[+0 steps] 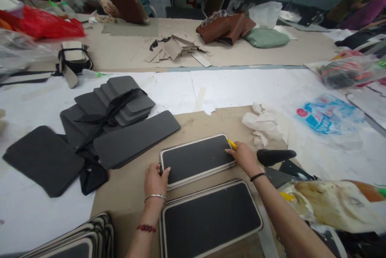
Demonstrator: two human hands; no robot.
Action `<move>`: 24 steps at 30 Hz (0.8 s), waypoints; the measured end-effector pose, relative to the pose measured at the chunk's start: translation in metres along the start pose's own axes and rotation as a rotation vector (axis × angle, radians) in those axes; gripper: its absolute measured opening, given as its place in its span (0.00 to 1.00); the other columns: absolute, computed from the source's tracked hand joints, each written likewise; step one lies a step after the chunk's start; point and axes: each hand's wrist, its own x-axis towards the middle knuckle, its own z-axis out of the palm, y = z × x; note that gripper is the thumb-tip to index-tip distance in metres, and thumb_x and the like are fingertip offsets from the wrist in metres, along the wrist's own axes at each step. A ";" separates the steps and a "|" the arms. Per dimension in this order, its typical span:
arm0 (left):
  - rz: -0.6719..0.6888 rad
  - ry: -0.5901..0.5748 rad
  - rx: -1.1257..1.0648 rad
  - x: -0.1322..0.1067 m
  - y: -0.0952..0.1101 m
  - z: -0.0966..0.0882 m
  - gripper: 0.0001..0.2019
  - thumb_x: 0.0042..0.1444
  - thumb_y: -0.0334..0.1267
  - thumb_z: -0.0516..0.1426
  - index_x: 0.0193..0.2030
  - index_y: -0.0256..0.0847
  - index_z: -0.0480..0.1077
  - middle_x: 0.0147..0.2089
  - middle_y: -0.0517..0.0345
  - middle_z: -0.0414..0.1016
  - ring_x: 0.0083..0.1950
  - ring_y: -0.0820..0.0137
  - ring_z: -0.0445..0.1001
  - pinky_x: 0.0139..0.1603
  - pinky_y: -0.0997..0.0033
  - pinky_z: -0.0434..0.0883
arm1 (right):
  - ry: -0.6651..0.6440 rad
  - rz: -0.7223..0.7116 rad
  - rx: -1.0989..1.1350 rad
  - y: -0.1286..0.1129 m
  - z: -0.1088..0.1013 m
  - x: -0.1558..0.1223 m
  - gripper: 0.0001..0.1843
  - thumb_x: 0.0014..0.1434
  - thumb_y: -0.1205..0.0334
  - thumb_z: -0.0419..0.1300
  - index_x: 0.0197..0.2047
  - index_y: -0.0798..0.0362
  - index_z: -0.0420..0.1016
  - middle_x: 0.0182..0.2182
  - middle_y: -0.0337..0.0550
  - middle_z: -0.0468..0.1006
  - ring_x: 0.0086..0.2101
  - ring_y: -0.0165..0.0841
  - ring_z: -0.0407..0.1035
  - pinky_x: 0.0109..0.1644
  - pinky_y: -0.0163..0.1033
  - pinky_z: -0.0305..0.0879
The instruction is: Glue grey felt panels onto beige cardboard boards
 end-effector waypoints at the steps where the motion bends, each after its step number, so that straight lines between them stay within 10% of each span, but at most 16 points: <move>1: 0.004 0.008 0.004 -0.001 0.001 0.000 0.09 0.45 0.39 0.58 0.31 0.41 0.62 0.31 0.58 0.65 0.38 0.65 0.68 0.41 0.66 0.66 | 0.007 0.005 0.004 0.000 0.001 0.000 0.15 0.56 0.50 0.56 0.38 0.54 0.68 0.37 0.48 0.74 0.37 0.36 0.69 0.32 0.35 0.55; 21: -0.021 0.063 -0.125 -0.017 0.003 -0.011 0.12 0.45 0.36 0.59 0.37 0.39 0.64 0.34 0.58 0.65 0.34 0.69 0.67 0.39 0.67 0.66 | -0.444 -0.030 0.736 0.035 0.003 0.025 0.23 0.41 0.41 0.61 0.18 0.51 0.57 0.10 0.30 0.58 0.14 0.24 0.51 0.18 0.31 0.45; 24: -0.107 -0.125 -0.360 -0.045 0.010 -0.018 0.06 0.47 0.38 0.57 0.30 0.39 0.65 0.26 0.61 0.65 0.28 0.71 0.66 0.32 0.70 0.65 | -0.425 -0.005 0.753 0.034 -0.002 0.023 0.24 0.38 0.40 0.62 0.19 0.50 0.56 0.10 0.29 0.56 0.13 0.23 0.50 0.16 0.30 0.44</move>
